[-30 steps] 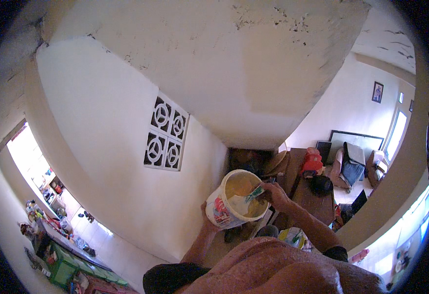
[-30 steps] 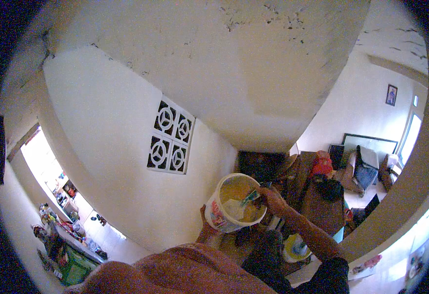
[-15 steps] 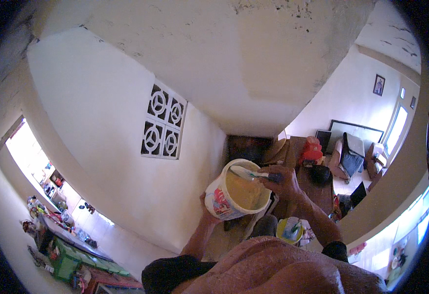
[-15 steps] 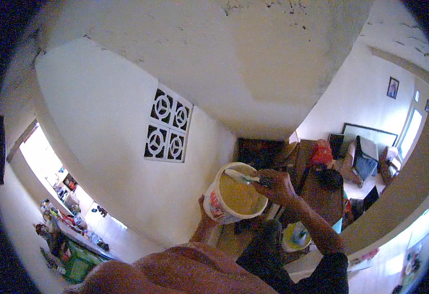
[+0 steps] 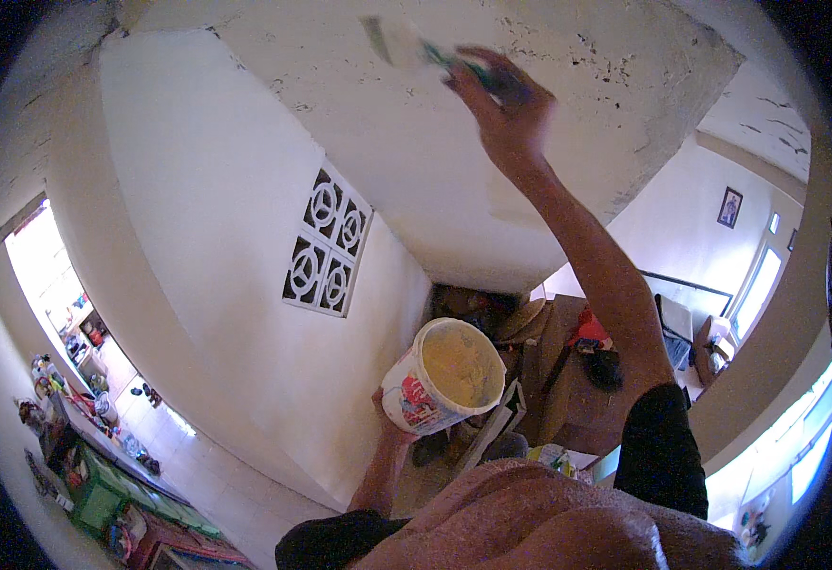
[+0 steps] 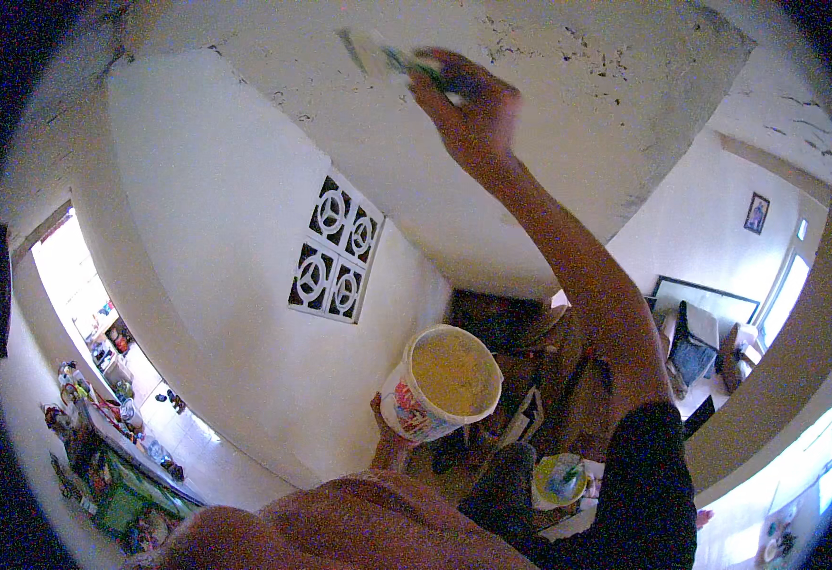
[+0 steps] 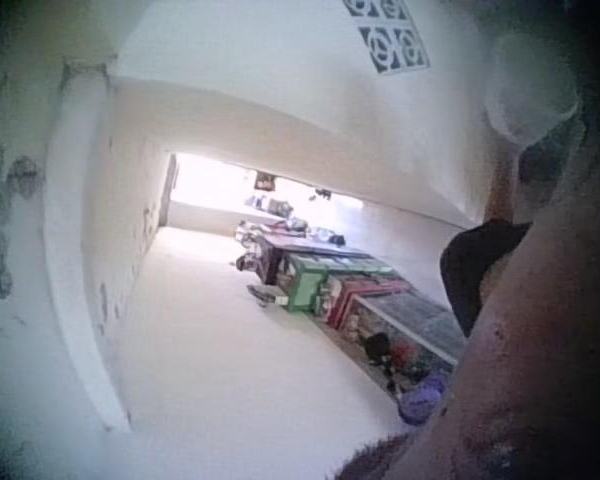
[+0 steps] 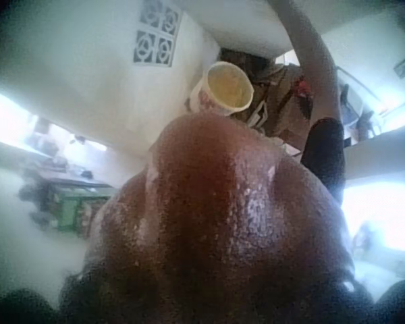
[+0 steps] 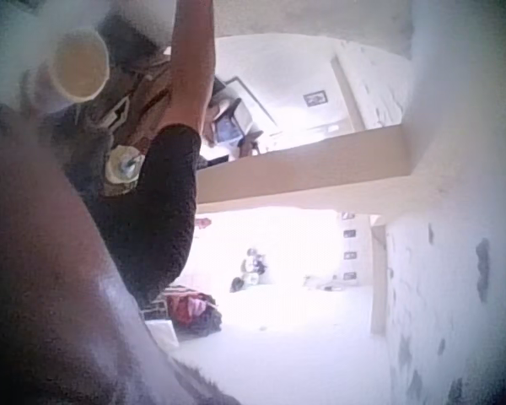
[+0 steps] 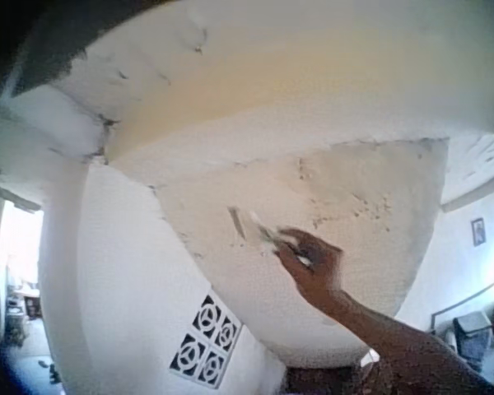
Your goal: The person holds a bucket of yellow paint in their left hand and uses a paintbrush in their right hand to apply paint to the ceiling. They repeatedly dip the brush into the bucket and spread the paint across the ceiling surface.
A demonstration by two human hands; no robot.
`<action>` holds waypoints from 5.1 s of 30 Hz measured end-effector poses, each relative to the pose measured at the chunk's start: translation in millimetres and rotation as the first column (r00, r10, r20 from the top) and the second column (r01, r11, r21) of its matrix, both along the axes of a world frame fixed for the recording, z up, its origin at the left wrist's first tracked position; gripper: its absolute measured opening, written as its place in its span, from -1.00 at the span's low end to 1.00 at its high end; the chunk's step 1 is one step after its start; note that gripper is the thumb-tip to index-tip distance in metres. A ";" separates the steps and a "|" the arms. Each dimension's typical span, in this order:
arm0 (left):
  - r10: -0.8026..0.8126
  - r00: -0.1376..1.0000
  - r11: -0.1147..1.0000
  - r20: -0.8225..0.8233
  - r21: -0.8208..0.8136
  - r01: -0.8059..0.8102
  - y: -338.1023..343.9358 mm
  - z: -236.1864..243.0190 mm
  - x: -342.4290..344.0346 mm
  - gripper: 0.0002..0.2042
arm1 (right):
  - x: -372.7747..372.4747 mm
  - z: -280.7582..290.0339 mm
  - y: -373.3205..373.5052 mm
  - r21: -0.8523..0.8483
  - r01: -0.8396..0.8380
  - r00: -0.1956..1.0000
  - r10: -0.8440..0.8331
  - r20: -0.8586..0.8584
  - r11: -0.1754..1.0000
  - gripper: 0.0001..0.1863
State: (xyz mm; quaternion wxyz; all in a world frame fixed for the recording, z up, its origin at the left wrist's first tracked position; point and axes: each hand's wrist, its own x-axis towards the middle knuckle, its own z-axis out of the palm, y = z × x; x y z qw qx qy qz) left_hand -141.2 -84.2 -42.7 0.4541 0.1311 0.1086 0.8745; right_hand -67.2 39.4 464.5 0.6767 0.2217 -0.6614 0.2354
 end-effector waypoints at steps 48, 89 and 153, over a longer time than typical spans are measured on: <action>0.041 0.992 0.997 0.119 -0.073 -0.033 -21.5 -17.5 13.8 -0.20 | 103.7 10.1 56.5 -0.074 0.744 0.443 -0.573 -0.689 0.664 -0.76; 0.154 0.984 0.934 -0.086 -0.312 -0.174 -9.5 7.6 -2.4 -0.13 | 83.3 -312.1 49.7 0.234 0.451 0.336 -0.407 0.849 0.861 -0.59; 0.117 0.992 0.984 0.047 -0.139 -0.110 -23.5 1.5 12.7 -0.26 | -58.0 -26.6 10.3 0.079 0.137 0.985 -0.128 -0.116 0.987 -0.72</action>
